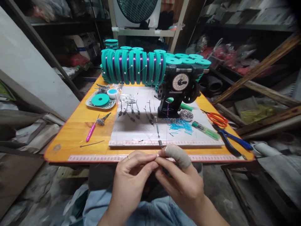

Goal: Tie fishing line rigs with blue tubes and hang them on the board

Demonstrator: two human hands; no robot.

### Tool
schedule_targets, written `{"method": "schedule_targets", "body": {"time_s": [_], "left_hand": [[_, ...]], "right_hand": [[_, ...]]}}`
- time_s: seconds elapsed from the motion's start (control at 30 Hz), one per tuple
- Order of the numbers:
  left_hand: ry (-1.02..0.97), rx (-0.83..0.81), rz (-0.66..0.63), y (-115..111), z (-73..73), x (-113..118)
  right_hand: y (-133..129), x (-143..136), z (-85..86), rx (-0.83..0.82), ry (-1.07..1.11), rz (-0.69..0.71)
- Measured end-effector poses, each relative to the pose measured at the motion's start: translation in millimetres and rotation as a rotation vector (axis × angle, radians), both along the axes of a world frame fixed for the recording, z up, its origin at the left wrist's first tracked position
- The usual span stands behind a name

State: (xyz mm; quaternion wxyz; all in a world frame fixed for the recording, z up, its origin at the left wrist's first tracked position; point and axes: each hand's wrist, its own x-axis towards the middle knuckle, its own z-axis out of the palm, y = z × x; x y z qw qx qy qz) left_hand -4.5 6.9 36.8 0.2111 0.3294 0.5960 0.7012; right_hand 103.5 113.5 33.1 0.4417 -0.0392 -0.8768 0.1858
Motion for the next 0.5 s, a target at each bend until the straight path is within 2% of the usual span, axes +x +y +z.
{"method": "schedule_targets", "body": {"time_s": [0.1,0.23,0.43,0.5], "left_hand": [[-0.049,0.062,0.033,5,-3.5,5],[0.045,0.093,0.116,6,-7.7,13],[0.146,0.050,0.189,-5,-6.1,4],[0.244,0.014,0.193,-11,-5.9,-2]], "right_hand": [[2,-2,-4.6,0.023,0.011,-0.014],[0,-3,-7.7,0.017,0.042,-0.044],[-4,-2,5.6,-0.144,0.036,-0.085],[-4,-2,9.4,-0.156,0.040,-0.091]]}}
